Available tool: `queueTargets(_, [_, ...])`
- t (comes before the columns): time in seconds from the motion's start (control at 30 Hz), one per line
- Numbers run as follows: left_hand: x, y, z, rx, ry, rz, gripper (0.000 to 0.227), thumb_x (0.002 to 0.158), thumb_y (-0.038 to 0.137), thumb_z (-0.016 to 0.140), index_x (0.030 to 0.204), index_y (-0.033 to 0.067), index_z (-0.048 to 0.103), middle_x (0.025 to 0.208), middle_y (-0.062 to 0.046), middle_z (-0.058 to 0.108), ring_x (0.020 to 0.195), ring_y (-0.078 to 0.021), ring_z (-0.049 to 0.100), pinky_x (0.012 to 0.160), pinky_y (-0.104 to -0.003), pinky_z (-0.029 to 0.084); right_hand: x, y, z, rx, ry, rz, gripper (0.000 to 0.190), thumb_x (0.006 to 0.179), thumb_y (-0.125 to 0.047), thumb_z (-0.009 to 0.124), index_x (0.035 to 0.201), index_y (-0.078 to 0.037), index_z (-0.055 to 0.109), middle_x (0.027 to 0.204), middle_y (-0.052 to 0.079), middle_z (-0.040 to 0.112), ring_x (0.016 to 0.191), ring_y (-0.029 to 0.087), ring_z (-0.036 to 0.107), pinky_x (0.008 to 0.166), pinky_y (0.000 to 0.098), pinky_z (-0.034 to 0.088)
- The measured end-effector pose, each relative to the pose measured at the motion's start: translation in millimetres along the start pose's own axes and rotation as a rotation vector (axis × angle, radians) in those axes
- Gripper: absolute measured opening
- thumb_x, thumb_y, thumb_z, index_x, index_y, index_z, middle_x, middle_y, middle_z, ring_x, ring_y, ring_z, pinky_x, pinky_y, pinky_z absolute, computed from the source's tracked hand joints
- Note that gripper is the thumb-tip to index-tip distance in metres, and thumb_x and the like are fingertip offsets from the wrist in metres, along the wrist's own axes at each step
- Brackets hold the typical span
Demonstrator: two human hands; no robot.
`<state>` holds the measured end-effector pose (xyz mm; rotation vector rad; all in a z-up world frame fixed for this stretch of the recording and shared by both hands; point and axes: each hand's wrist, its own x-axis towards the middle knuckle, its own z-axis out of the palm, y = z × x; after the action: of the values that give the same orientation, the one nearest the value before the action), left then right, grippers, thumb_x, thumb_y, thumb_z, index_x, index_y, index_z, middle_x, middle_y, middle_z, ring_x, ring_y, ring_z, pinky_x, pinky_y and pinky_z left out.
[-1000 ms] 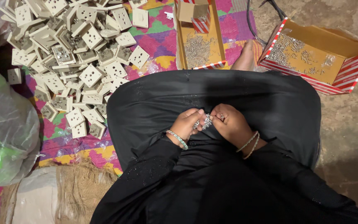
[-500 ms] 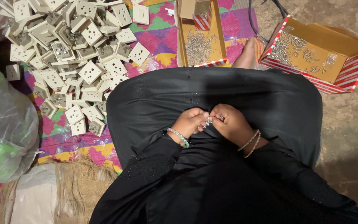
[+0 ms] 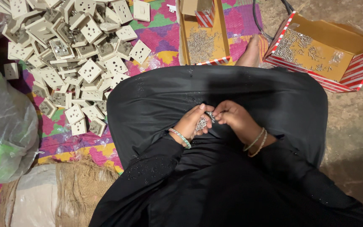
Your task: The person sits on a mat and assembles small electrical components by hand. They pick up white plastic blocks and metal pins, inserting the pins into the blocks one by one. A pile of finished blocks and boxes of pins are visible nearby.
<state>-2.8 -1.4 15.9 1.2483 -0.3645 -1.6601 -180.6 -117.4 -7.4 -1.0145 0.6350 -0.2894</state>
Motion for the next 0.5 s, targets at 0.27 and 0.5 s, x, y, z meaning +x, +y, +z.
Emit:
queueTargets(0.27, [4.1,-9.4,2.0,0.054,-0.043,-0.023,0.05,0.103,0.048,0.045,0.13,0.0074,0.058,0.089,-0.004,0.068,0.059,-0.009,0.057,0.045,-0.021,0.038,-14.7,-21.1,35.0,-0.787,-0.018,-0.365,0.015,0.084,-0.008,0.07,0.098,-0.007,0.074,0.074,0.006,0.064,0.063,0.017,0.061,0.058,0.0316,0.05])
queueTargets(0.5, [5.0,-12.8,-1.8,0.143,-0.148,0.004,0.052,0.107,0.054,0.045,0.106,0.0044,0.062,0.091,-0.007,0.068,0.061,-0.0091,0.057,0.047,-0.021,0.04,-18.3,-34.9,43.6,-1.016,0.024,-0.457,0.006,0.082,-0.011,0.07,0.086,-0.006,0.068,0.07,0.01,0.06,0.065,0.027,0.061,0.059,0.0378,0.048])
